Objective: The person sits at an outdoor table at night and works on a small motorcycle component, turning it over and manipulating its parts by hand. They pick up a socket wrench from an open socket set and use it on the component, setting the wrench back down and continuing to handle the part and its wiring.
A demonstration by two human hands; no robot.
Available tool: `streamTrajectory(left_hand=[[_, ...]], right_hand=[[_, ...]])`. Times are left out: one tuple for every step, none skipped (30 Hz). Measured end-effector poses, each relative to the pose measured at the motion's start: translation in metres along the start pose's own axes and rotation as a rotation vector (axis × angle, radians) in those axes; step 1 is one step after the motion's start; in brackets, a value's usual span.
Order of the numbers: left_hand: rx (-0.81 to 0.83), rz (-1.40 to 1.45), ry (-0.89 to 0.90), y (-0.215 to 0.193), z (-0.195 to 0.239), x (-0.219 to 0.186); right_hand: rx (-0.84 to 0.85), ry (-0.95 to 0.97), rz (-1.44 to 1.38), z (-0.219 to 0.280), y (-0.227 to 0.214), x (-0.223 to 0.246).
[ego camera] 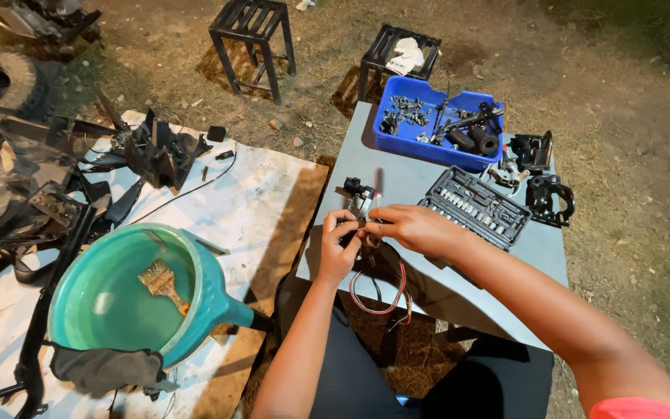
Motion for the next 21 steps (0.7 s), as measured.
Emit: streamTrajectory(left_hand=[[0.0, 0.001, 0.003, 0.001, 0.001, 0.001], [0.005, 0.045, -0.036, 0.002, 0.002, 0.003], [0.011, 0.088, -0.077, 0.003, 0.002, 0.005], [0.012, 0.087, -0.074, 0.004, 0.005, 0.01], [-0.002, 0.117, -0.105, 0.004, 0.007, 0.017], [-0.016, 0.146, -0.137, 0.005, 0.01, 0.023], [-0.016, 0.144, -0.137, 0.005, 0.009, 0.017], [-0.028, 0.095, -0.105, 0.004, 0.008, 0.01], [-0.043, 0.047, -0.072, 0.004, 0.006, 0.004], [-0.043, 0.045, -0.072, 0.004, 0.007, 0.006], [-0.049, 0.014, -0.06, 0.005, 0.007, 0.007], [-0.055, -0.017, -0.049, 0.005, 0.008, 0.009], [-0.055, -0.018, -0.05, 0.005, 0.007, 0.005], [-0.052, -0.028, -0.057, 0.004, 0.007, 0.001], [-0.048, -0.035, -0.065, 0.005, 0.006, -0.002], [-0.048, -0.033, -0.066, 0.005, 0.006, -0.002], [-0.057, -0.025, -0.065, 0.005, 0.006, -0.002], [-0.065, -0.016, -0.065, 0.005, 0.006, -0.002], [-0.068, -0.015, -0.063, 0.005, 0.005, -0.003], [-0.072, -0.03, -0.057, 0.005, 0.004, -0.005], [-0.075, -0.047, -0.054, 0.004, 0.005, -0.006]], right_hand=[[-0.001, -0.001, 0.003, 0.0, -0.001, 0.004], [-0.044, 0.041, -0.08, -0.001, -0.002, 0.006], [-0.088, 0.082, -0.164, -0.001, -0.003, 0.009], [-0.09, 0.081, -0.163, 0.0, 0.0, 0.011], [-0.126, 0.15, -0.266, 0.002, 0.004, 0.012], [-0.162, 0.219, -0.37, 0.004, 0.007, 0.013], [-0.163, 0.219, -0.372, 0.003, 0.006, 0.014], [-0.171, 0.221, -0.36, 0.003, 0.004, 0.015], [-0.178, 0.221, -0.346, 0.002, 0.003, 0.016], [-0.179, 0.22, -0.348, 0.002, 0.0, 0.018], [-0.194, 0.233, -0.356, 0.002, -0.004, 0.018], [-0.208, 0.246, -0.365, 0.002, -0.008, 0.018], [-0.208, 0.246, -0.366, 0.0, -0.014, 0.017], [-0.146, 0.226, -0.314, -0.002, -0.017, 0.017], [-0.084, 0.207, -0.26, -0.004, -0.022, 0.016], [-0.082, 0.209, -0.26, -0.001, -0.016, 0.01], [-0.064, 0.239, -0.239, 0.003, -0.01, 0.004], [-0.045, 0.27, -0.218, 0.007, -0.004, -0.002], [-0.044, 0.268, -0.216, 0.005, -0.005, -0.003], [0.015, 0.313, -0.183, 0.004, -0.004, -0.004], [0.076, 0.359, -0.153, 0.004, -0.002, -0.005]])
Point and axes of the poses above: each hand's wrist, its own z-axis away from the middle knuckle, its own y-axis out of the palm, x = y × z, the point moved 3 cm from there along -z, towards the middle knuckle, and after that the axes turned 3 degrees about -x, right-handed, at the moved point
